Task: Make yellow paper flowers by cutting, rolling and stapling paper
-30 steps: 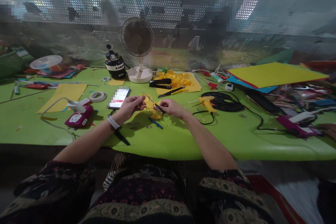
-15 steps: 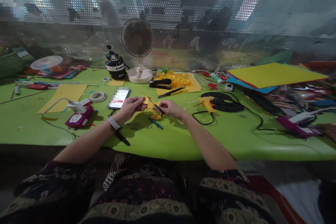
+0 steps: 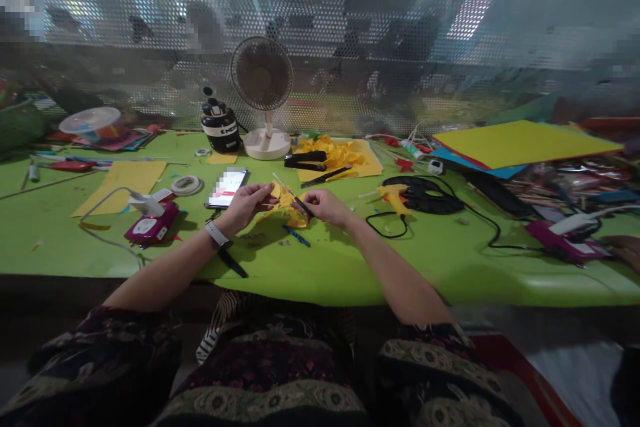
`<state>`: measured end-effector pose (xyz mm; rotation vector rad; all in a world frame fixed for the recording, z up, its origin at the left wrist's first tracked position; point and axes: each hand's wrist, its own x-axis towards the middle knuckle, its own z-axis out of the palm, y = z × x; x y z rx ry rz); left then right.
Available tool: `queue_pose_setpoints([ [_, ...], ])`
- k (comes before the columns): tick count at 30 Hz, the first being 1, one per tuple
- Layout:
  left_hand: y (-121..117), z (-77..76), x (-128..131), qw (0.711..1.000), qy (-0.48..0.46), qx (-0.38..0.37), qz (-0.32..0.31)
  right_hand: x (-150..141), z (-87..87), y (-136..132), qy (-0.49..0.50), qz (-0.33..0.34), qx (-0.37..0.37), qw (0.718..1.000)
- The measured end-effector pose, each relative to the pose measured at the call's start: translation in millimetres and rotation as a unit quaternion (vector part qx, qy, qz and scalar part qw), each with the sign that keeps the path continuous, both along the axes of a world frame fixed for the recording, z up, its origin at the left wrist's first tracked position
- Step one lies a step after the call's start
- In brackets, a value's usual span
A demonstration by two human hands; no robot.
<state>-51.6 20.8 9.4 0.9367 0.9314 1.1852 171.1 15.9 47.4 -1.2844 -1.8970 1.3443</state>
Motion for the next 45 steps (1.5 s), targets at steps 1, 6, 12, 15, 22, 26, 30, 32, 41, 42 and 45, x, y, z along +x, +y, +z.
queue_pose_setpoints([
  [1, 0.4, 0.0, -0.3, 1.000, 0.000, 0.000, 0.003, 0.6, 0.4, 0.5, 0.000, -0.009, 0.004, 1.000],
  [6, 1.6, 1.6, -0.9, 1.000, -0.015, -0.015, 0.016, 7.7, -0.2, 7.8, -0.029, -0.085, 0.039, 0.995],
  [12, 1.6, 3.6, -1.5, 0.996, -0.058, -0.060, 0.015, 14.5, -6.9, 18.4, -0.180, -0.126, 0.116, 0.969],
  [15, 2.0, 0.8, -2.0, 0.996, -0.084, -0.042, -0.007, 16.4, -11.9, 22.8, -0.253, -0.135, 0.158, 0.945],
  [22, 6.1, -7.1, -3.6, 0.995, -0.094, -0.015, -0.024, 27.4, -20.6, 36.2, -0.319, -0.176, 0.190, 0.912],
  [26, 7.6, -8.7, -5.8, 0.998, -0.055, -0.006, -0.022, 32.3, -23.0, 42.1, -0.334, -0.202, 0.199, 0.899],
  [30, 7.5, -6.7, -6.8, 0.999, 0.021, 0.032, 0.003, 34.2, -24.7, 44.7, -0.364, -0.203, 0.199, 0.887],
  [32, 7.2, -5.1, -6.2, 0.998, 0.040, 0.046, 0.025, 34.2, -25.4, 45.6, -0.369, -0.211, 0.197, 0.883],
  [41, 1.8, 3.2, -3.2, 0.999, 0.032, 0.011, 0.038, 32.9, -28.3, 47.2, -0.371, -0.184, 0.143, 0.899],
  [42, 1.0, 3.9, -3.1, 0.999, 0.031, 0.004, 0.037, 32.9, -27.0, 45.7, -0.362, -0.181, 0.144, 0.903],
  [45, -0.3, 4.3, -2.6, 0.999, 0.030, -0.009, 0.036, 30.1, -19.3, 37.8, -0.338, -0.186, 0.155, 0.910],
])
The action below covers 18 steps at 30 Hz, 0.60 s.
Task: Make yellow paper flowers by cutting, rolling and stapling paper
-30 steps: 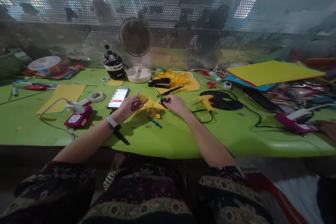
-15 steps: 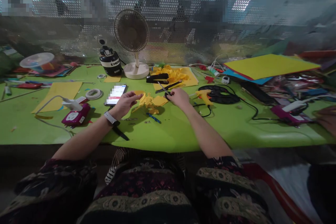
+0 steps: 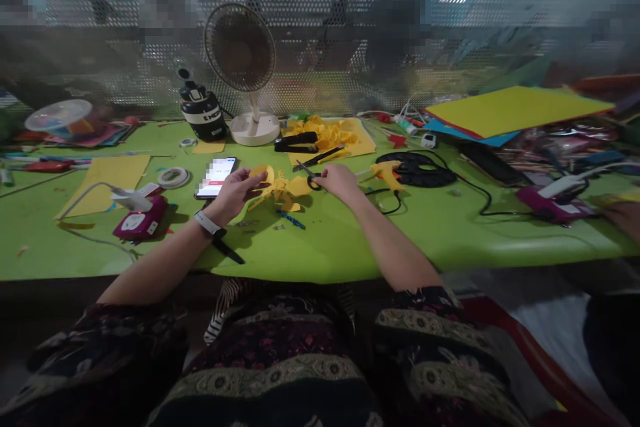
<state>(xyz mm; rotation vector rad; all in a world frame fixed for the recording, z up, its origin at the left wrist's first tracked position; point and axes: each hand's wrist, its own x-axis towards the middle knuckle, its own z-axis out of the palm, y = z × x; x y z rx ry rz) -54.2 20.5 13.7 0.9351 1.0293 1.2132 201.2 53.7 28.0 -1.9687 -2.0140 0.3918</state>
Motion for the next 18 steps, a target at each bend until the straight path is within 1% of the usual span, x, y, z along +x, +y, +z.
queue_pose_setpoints([
  [2, 0.1, -1.3, 0.3, 1.000, 0.004, 0.005, 0.001, -5.1, 6.3, -7.4, 0.021, 0.013, 0.005, 1.000],
  [3, 0.3, -2.2, 0.6, 1.000, 0.008, 0.010, 0.002, -8.7, 8.9, -11.3, 0.033, 0.029, -0.005, 0.999],
  [5, 0.6, -3.6, 1.5, 1.000, 0.019, 0.020, 0.006, -16.7, 11.8, -19.0, 0.049, 0.081, -0.058, 0.994],
  [7, 0.4, -4.3, 2.8, 0.999, 0.028, 0.026, 0.015, -24.3, 11.3, -25.2, 0.040, 0.129, -0.102, 0.986],
  [10, 0.0, -5.0, 4.3, 0.999, 0.028, 0.036, 0.022, -31.9, 6.6, -30.3, 0.011, 0.174, -0.128, 0.976],
  [14, 0.8, -8.1, 3.7, 0.999, 0.023, 0.045, 0.006, -35.6, -1.4, -30.7, 0.025, 0.190, -0.127, 0.973],
  [18, 1.1, -9.5, 3.4, 0.998, 0.021, 0.052, -0.001, -33.9, -5.7, -28.3, 0.097, 0.202, -0.118, 0.967],
])
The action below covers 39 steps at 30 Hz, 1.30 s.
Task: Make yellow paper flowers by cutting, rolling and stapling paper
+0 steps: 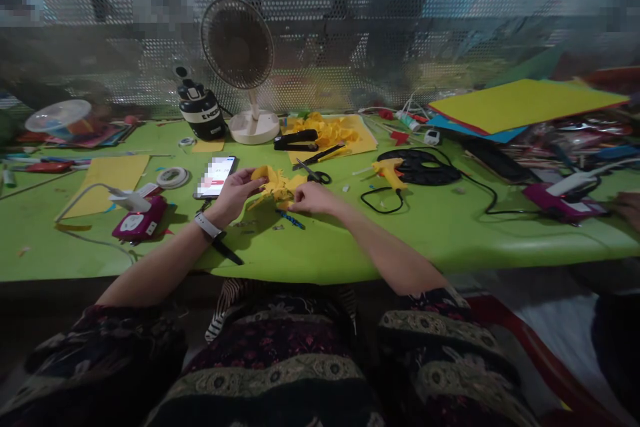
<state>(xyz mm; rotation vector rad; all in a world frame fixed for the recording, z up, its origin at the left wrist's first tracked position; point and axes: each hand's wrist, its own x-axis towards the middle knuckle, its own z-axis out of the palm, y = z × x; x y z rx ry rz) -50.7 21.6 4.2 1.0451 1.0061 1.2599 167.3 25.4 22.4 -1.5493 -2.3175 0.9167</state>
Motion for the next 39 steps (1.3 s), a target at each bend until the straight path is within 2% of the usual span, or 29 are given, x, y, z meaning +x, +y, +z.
queue_pose_setpoints([
  [6, -1.8, 0.6, 2.6, 1.000, -0.007, -0.011, 0.013, 6.9, 9.3, -2.3, 0.189, 0.026, 0.011, 0.982],
  [10, -4.7, -3.8, 6.0, 1.000, -0.004, -0.013, -0.020, -2.4, 11.2, -12.8, 0.269, 0.032, 0.136, 0.953],
  [13, -8.3, -5.8, 10.2, 0.998, -0.019, 0.000, -0.053, -12.2, 7.2, -18.9, 0.275, 0.019, 0.191, 0.942],
  [19, -19.3, 2.8, 15.7, 0.993, -0.064, -0.015, -0.095, -13.4, 1.6, -15.0, 0.289, -0.060, 0.136, 0.946],
  [25, -23.5, 8.9, 15.4, 0.989, -0.086, -0.040, -0.117, -9.5, 5.8, -14.4, 0.253, -0.067, 0.144, 0.954],
  [32, -22.2, 6.1, 14.6, 0.988, -0.072, -0.029, -0.134, -10.6, 7.1, -15.8, 0.241, -0.058, 0.129, 0.960],
  [39, -19.0, 2.2, 14.3, 0.987, -0.083, -0.049, -0.126, -9.1, 5.6, -13.6, 0.246, -0.065, 0.122, 0.959],
])
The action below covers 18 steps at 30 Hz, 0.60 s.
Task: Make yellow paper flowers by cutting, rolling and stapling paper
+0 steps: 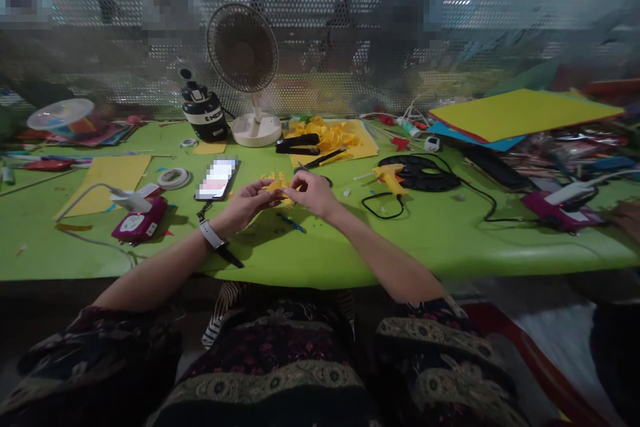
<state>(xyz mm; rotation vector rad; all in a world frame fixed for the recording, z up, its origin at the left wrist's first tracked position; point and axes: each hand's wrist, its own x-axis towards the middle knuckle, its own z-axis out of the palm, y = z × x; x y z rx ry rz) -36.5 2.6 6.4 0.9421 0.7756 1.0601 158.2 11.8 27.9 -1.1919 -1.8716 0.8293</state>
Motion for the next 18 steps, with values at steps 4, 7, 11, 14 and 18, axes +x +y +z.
queue_pose_setpoints([
  [4, -0.7, 1.8, 1.2, 1.000, 0.004, -0.003, 0.003, -0.6, -1.7, 1.0, 0.013, -0.009, 0.005, 1.000],
  [7, -2.0, 3.2, 1.3, 1.000, 0.006, -0.004, 0.005, -1.2, -2.0, 0.5, 0.021, -0.005, 0.001, 1.000],
  [11, -2.6, 4.3, 1.1, 1.000, 0.002, -0.007, 0.011, -0.9, -2.4, 0.7, 0.050, 0.006, -0.016, 0.999],
  [14, -2.1, 4.4, 1.1, 1.000, -0.004, -0.007, 0.023, -0.4, -3.4, 1.9, 0.065, -0.006, -0.028, 0.997],
  [18, -1.0, 3.6, 0.7, 1.000, 0.001, -0.001, 0.030, -0.4, -3.7, 1.6, 0.040, -0.002, -0.045, 0.998],
])
